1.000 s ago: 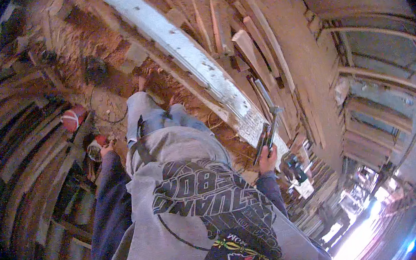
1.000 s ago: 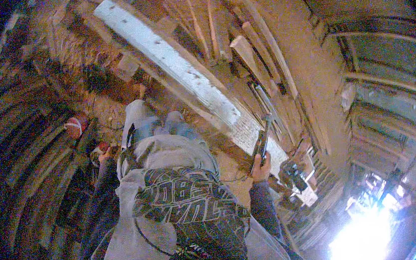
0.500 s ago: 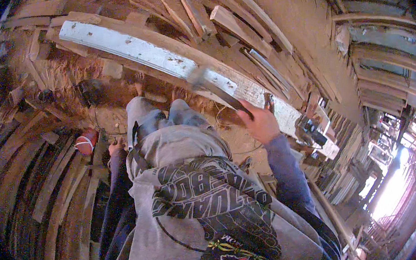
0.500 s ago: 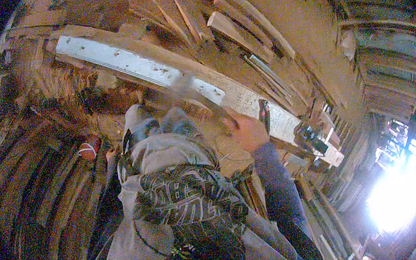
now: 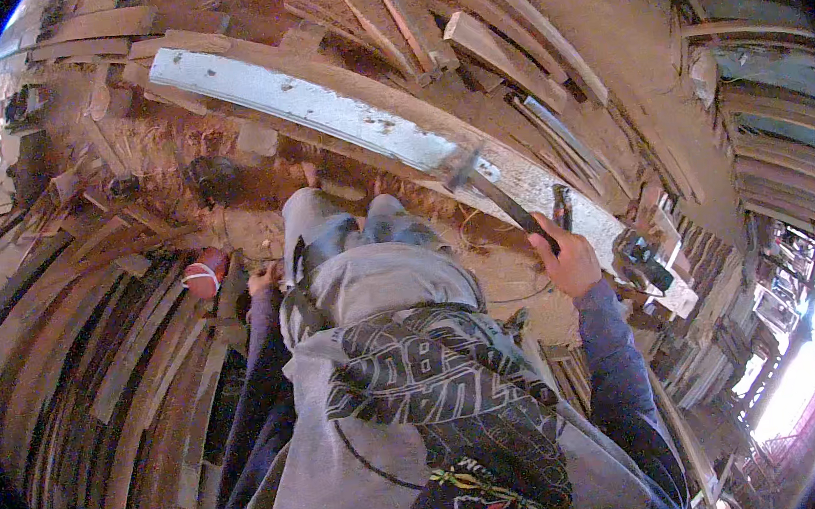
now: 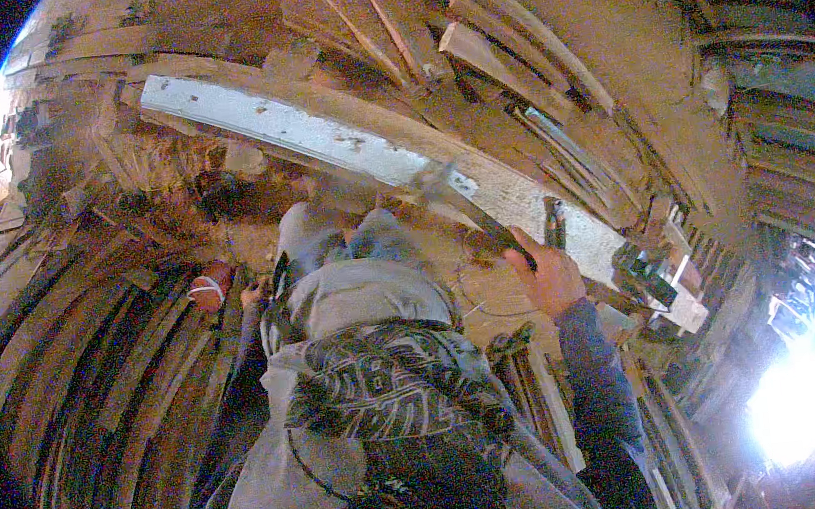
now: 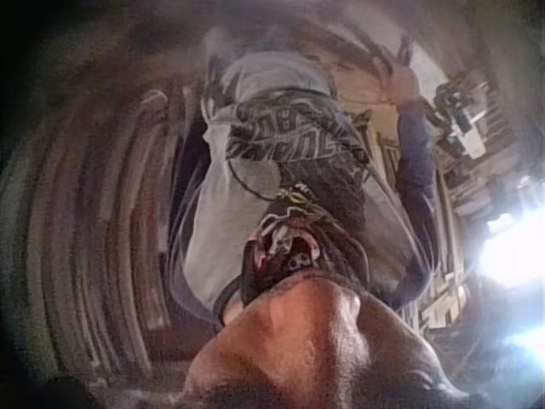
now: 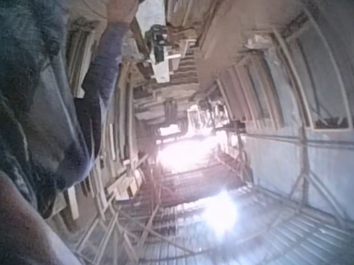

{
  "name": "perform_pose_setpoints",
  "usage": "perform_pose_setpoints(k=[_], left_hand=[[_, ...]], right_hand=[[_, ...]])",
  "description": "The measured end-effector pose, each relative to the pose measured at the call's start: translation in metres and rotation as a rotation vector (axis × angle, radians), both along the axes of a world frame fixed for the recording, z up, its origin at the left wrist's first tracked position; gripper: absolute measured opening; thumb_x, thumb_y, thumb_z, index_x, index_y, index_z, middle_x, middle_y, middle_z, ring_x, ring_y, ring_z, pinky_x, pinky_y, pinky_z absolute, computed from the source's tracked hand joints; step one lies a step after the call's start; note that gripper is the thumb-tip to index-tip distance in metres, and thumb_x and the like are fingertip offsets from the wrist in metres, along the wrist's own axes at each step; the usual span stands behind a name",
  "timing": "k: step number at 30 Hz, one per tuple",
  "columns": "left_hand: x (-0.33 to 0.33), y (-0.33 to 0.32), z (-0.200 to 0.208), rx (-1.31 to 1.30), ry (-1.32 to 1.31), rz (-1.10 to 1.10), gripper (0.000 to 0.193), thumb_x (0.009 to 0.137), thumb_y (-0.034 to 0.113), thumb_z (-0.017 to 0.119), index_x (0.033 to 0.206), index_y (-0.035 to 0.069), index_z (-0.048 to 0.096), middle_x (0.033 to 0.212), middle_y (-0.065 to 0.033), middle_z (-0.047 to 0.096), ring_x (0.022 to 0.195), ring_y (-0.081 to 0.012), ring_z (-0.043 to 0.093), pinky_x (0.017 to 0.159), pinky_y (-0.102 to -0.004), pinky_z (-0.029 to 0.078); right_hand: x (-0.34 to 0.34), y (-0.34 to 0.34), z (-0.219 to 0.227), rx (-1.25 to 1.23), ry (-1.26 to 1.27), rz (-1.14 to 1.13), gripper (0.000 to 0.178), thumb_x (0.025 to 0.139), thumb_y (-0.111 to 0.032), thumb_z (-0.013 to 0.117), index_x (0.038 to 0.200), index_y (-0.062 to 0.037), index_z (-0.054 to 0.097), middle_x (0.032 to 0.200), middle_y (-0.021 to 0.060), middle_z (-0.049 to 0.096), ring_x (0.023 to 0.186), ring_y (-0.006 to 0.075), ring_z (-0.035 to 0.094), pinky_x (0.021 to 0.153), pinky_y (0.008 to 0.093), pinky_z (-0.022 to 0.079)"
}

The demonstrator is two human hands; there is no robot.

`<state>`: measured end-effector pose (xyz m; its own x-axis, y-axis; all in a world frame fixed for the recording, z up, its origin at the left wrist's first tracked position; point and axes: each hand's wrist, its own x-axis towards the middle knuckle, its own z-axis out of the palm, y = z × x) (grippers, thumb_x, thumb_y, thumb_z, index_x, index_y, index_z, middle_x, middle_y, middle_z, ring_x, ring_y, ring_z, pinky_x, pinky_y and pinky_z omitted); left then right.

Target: The person hammers small wooden blocks into slots on a white slatted board, then uses a power sander to smooth the board's surface. The person handles the board, blocks, hammer, and sander throughout the sequence.

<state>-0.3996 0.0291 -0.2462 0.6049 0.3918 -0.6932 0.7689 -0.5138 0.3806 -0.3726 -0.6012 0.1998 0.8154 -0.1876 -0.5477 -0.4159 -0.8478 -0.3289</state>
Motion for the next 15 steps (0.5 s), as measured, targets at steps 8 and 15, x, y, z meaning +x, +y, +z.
perform_pose_setpoints(k=[8, 15], left_hand=[[0.126, -0.058, 0.094, -0.191, -0.215, -0.135, 0.032, 0.085, 0.026, 0.077, 0.091, -0.004, 0.069, 0.082, -0.0091, 0.072, 0.072, -0.0173, 0.066, 0.068, -0.0318, 0.053], [0.312, -0.097, 0.229, -0.102, -0.739, 0.060, 0.051, 0.082, 0.020, 0.081, 0.119, -0.006, 0.059, 0.116, -0.0131, 0.064, 0.107, -0.0217, 0.060, 0.092, -0.0349, 0.049]], right_hand=[[0.129, 0.120, -0.016, 0.085, -0.121, 0.170, 0.044, 0.096, -0.048, 0.051, 0.130, -0.0215, 0.060, 0.096, 0.0213, 0.069, 0.086, 0.0411, 0.067, 0.074, 0.0506, 0.052], [0.034, 0.052, -0.013, 0.064, -0.082, 0.006, 0.047, 0.096, -0.045, 0.055, 0.133, -0.0156, 0.058, 0.103, 0.0211, 0.069, 0.092, 0.0415, 0.066, 0.079, 0.0484, 0.053]])
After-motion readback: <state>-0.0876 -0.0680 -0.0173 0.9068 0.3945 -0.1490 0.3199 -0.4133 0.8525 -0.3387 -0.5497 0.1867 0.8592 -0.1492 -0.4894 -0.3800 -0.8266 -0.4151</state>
